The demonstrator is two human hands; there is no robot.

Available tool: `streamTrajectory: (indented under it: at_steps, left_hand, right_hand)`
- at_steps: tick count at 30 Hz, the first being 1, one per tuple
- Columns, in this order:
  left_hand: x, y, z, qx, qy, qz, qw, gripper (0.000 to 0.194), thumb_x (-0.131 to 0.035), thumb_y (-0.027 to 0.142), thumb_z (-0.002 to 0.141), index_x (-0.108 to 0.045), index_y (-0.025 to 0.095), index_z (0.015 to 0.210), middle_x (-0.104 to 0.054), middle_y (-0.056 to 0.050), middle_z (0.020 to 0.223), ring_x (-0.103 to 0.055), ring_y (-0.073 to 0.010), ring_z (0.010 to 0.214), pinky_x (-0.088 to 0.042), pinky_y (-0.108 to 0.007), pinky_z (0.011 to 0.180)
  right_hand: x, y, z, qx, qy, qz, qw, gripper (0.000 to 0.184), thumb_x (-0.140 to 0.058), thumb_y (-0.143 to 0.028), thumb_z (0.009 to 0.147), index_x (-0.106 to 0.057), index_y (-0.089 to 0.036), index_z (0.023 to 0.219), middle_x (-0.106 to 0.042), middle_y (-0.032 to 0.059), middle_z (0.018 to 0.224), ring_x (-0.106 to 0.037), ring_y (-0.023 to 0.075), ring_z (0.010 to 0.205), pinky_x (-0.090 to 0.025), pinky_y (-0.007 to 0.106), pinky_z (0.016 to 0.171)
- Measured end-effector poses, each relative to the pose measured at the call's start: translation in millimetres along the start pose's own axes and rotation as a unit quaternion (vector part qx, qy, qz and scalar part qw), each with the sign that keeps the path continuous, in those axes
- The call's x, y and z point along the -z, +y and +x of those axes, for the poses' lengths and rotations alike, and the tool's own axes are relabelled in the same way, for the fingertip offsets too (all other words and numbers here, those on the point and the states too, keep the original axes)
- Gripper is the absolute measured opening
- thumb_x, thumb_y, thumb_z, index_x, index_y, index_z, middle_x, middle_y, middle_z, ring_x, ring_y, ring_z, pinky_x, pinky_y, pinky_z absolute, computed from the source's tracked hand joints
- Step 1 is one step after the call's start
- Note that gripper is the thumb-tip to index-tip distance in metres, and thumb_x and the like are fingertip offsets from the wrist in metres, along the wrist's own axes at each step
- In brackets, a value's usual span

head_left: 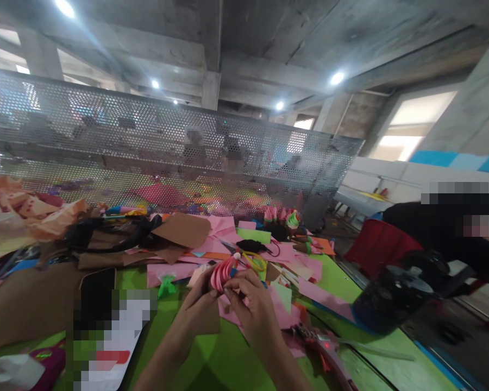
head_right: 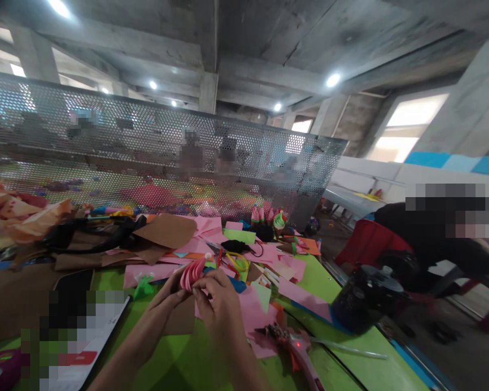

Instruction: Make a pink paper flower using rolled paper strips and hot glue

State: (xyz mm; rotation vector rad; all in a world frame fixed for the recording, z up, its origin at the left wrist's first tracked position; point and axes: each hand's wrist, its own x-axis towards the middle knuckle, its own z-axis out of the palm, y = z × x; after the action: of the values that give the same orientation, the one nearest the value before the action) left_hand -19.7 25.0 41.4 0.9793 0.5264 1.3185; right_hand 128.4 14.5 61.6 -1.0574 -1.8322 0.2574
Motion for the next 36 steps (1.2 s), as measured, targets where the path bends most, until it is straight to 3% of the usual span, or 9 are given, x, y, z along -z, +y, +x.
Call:
streamTrajectory:
  at_steps: [5,10,18,23,27,36]
  left_hand:
    - [5.1,-4.5,-1.9,0.022,0.007,0.024,0.999,0.043,-0.063,0.034,0.083,-0.064,0.025,0.126,-0.063,-0.005,0.133,-0.048,-0.0302,0.132,-0.039,-0.040,0.108]
    - [12.2,-18.7,10.2,0.006,-0.009,0.017,1.000,0.048,-0.069,0.035,0.077,-0.065,0.023,0.124,-0.065,-0.008,0.130,-0.050,-0.0319,0.129,-0.039,-0.042,0.108]
    - [3.1,-7.0,-0.7,-0.004,0.004,0.023,1.000,0.046,-0.068,0.035,0.081,-0.063,0.024,0.125,-0.059,-0.008,0.138,-0.044,-0.0303,0.135,-0.031,-0.041,0.114]
    - [10.4,-24.9,5.3,-0.024,0.044,0.076,0.996,0.045,-0.068,0.040,0.081,-0.063,0.026,0.123,-0.060,-0.006,0.138,-0.042,-0.0291,0.137,-0.028,-0.041,0.116]
    - [13.2,-30.3,8.1,-0.025,0.046,0.098,0.994,0.040,-0.064,0.041,0.084,-0.063,0.026,0.121,-0.063,-0.007,0.133,-0.049,-0.0282,0.131,-0.033,-0.039,0.112]
    - [11.0,-22.6,4.3,-0.067,0.046,0.180,0.980,0.044,-0.069,0.039,0.082,-0.062,0.025,0.123,-0.060,-0.009,0.134,-0.046,-0.0298,0.132,-0.032,-0.040,0.111]
  right_hand:
    - [-1.7,-1.2,-0.3,0.013,0.010,-0.034,0.999,0.013,-0.060,-0.011,0.086,-0.069,-0.020,0.083,-0.063,0.0051,0.084,-0.060,0.0196,0.081,-0.048,0.029,0.070]
    - [-2.8,-2.4,-1.4,0.020,0.019,-0.043,0.999,0.012,-0.062,-0.014,0.086,-0.071,-0.021,0.083,-0.062,0.0051,0.082,-0.060,0.0201,0.079,-0.049,0.030,0.068]
    - [-4.5,-4.5,-0.6,0.038,0.031,-0.041,0.998,0.011,-0.063,-0.014,0.086,-0.072,-0.021,0.083,-0.063,0.0047,0.081,-0.061,0.0199,0.077,-0.049,0.030,0.066]
    - [-4.1,-8.0,-1.7,0.042,0.008,-0.064,0.997,0.010,-0.063,-0.013,0.085,-0.070,-0.020,0.083,-0.063,0.0058,0.083,-0.060,0.0213,0.080,-0.047,0.032,0.070]
    - [-1.0,-13.4,-1.9,0.017,-0.002,-0.053,0.998,0.011,-0.065,-0.010,0.081,-0.068,-0.020,0.083,-0.063,0.0053,0.085,-0.059,0.0213,0.082,-0.047,0.032,0.072]
    - [2.7,-8.0,-4.2,0.041,0.073,-0.039,0.996,0.019,-0.059,-0.013,0.089,-0.068,-0.023,0.102,-0.064,0.0061,0.093,-0.060,0.0199,0.086,-0.049,0.032,0.077]
